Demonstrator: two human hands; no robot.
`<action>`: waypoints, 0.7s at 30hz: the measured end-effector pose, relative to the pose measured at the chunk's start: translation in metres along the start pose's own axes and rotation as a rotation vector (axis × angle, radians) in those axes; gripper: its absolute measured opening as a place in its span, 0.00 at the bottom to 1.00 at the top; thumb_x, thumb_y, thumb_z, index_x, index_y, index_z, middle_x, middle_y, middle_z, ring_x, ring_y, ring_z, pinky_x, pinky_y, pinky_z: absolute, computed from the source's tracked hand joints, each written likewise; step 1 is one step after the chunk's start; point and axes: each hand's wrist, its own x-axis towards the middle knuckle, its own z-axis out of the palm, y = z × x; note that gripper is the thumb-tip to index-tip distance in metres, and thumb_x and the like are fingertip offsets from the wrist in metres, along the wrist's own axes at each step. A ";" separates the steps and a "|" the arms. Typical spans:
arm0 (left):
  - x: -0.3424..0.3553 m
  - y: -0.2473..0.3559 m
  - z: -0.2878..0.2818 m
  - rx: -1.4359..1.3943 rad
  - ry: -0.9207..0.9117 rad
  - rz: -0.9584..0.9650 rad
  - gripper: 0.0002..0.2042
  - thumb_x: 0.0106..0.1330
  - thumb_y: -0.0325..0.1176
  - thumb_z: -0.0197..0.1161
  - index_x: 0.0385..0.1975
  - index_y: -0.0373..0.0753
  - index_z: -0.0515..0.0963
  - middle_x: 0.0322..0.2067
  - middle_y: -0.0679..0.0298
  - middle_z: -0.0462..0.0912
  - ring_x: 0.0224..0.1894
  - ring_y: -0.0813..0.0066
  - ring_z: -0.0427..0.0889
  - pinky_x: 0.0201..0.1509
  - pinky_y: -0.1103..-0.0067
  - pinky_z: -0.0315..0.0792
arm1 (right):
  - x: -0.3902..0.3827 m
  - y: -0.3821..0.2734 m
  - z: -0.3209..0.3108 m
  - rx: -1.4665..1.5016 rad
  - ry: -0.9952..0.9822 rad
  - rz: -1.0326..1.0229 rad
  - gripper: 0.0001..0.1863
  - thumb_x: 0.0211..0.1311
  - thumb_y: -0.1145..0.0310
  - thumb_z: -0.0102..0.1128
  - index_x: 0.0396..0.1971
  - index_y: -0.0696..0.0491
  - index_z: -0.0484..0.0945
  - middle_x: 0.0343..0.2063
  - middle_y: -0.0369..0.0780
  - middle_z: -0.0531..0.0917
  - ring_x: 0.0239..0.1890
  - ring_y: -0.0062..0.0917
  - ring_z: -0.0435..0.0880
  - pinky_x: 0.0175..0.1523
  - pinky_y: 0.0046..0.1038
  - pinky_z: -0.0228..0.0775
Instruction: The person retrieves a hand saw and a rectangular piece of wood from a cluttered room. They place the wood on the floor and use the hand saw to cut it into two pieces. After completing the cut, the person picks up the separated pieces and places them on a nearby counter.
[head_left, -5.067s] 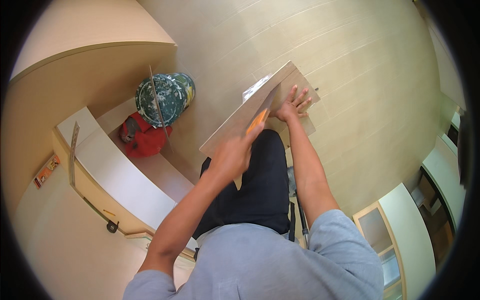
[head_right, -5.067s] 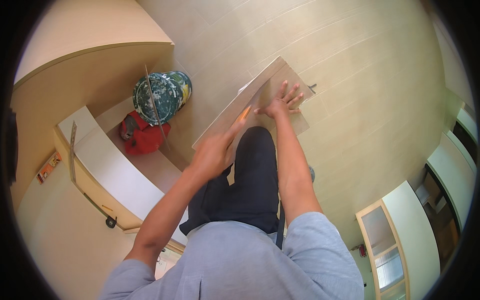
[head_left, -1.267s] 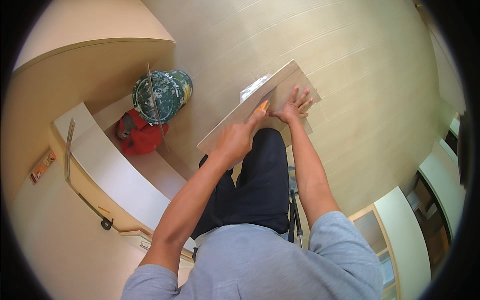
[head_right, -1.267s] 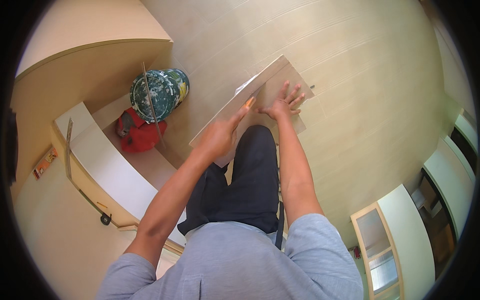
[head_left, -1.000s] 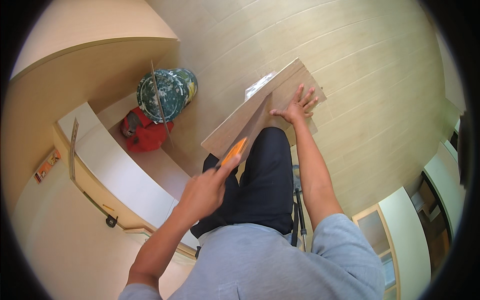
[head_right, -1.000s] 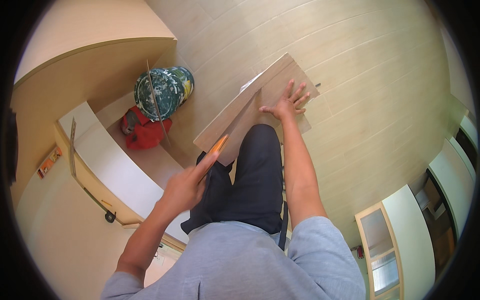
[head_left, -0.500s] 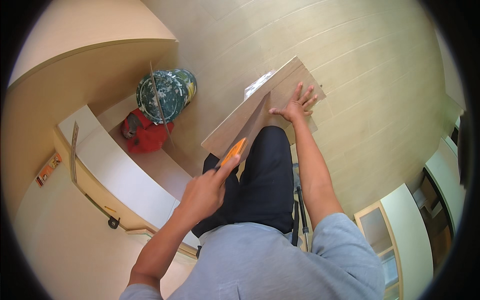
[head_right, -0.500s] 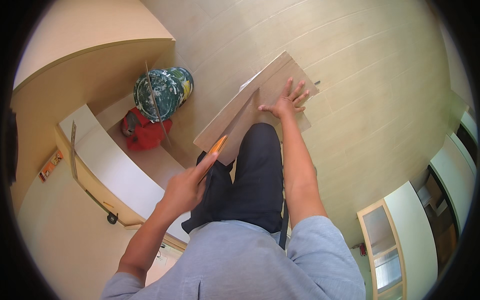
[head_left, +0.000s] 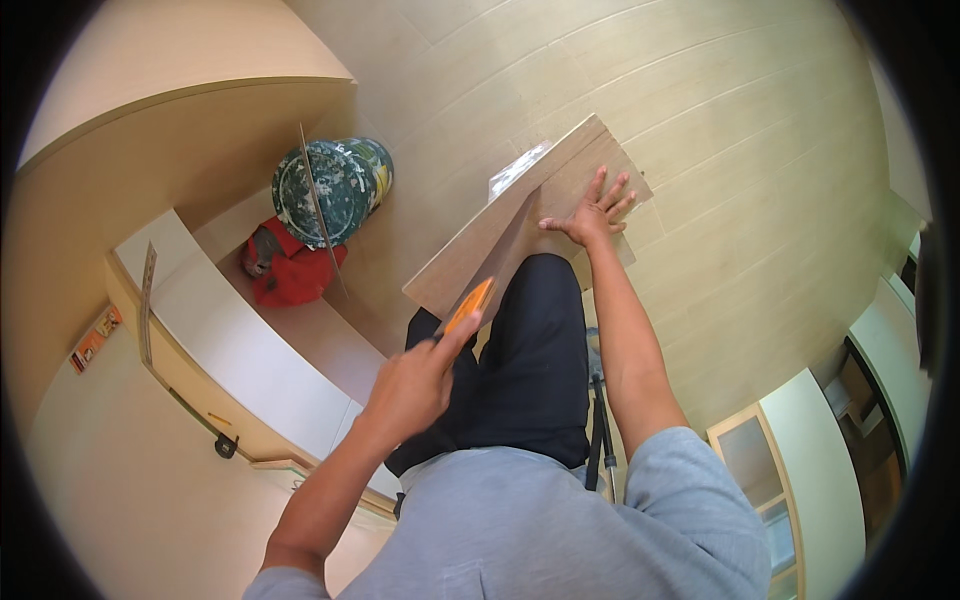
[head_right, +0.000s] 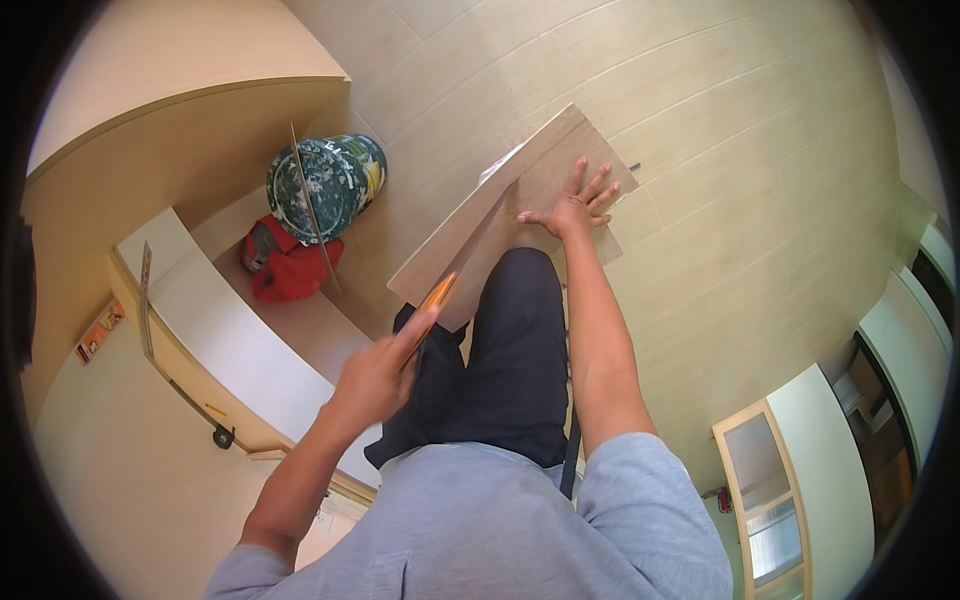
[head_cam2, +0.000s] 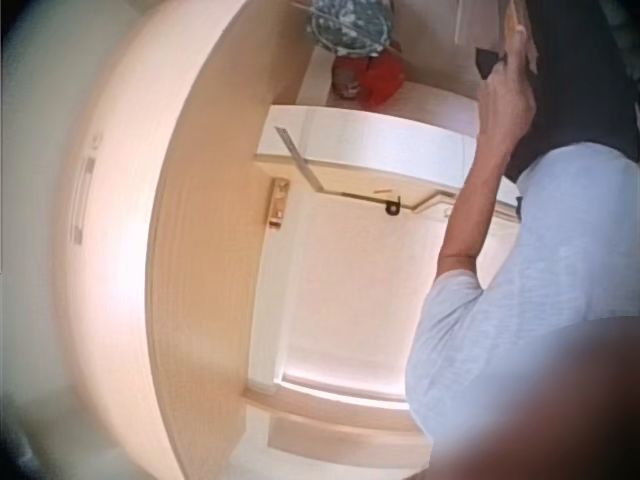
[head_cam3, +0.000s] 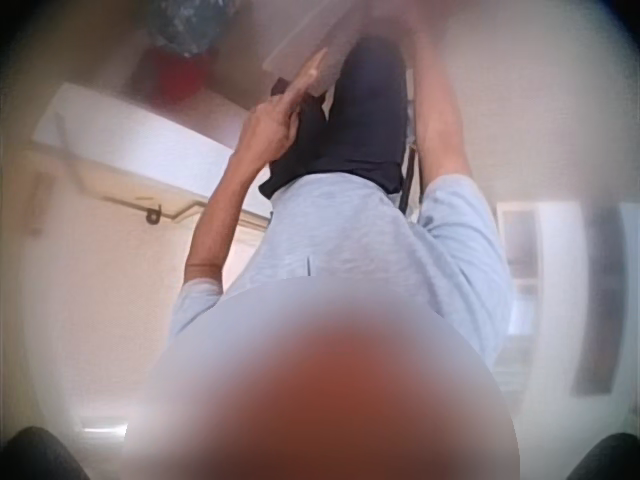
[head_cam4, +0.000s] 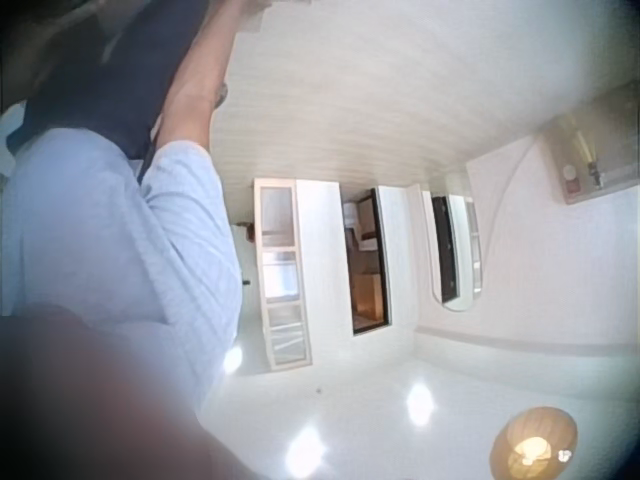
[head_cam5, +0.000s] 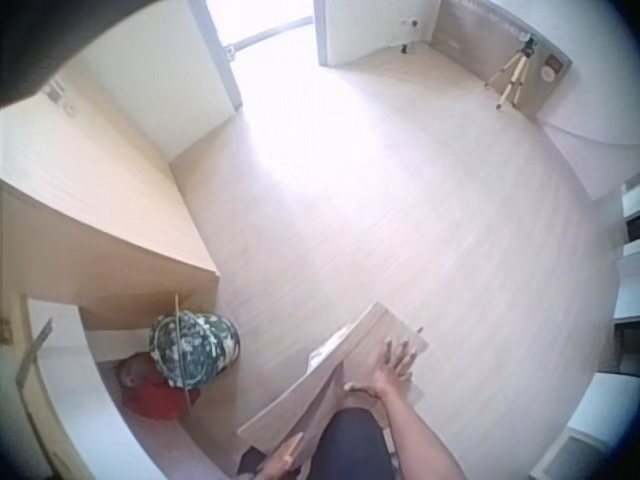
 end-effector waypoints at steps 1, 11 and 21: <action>0.023 -0.006 0.008 0.007 0.022 0.016 0.36 0.74 0.24 0.58 0.81 0.62 0.62 0.34 0.42 0.86 0.36 0.37 0.86 0.42 0.51 0.78 | 0.000 0.000 0.000 0.012 0.002 -0.009 1.00 0.21 0.30 0.91 0.83 0.33 0.14 0.81 0.46 0.09 0.82 0.60 0.09 0.76 0.81 0.39; 0.021 0.009 -0.003 0.007 -0.069 -0.007 0.38 0.71 0.24 0.59 0.81 0.60 0.61 0.37 0.42 0.85 0.39 0.39 0.86 0.44 0.52 0.78 | -0.002 -0.006 -0.007 -0.013 -0.026 0.022 1.00 0.21 0.31 0.92 0.83 0.33 0.15 0.81 0.47 0.08 0.82 0.60 0.08 0.76 0.82 0.37; 0.126 0.003 0.026 -0.034 0.075 0.074 0.38 0.71 0.24 0.59 0.81 0.61 0.63 0.31 0.43 0.84 0.35 0.37 0.85 0.42 0.53 0.78 | 0.000 -0.007 -0.012 -0.030 -0.028 0.033 0.99 0.23 0.32 0.92 0.83 0.34 0.15 0.81 0.46 0.08 0.82 0.59 0.08 0.77 0.80 0.39</action>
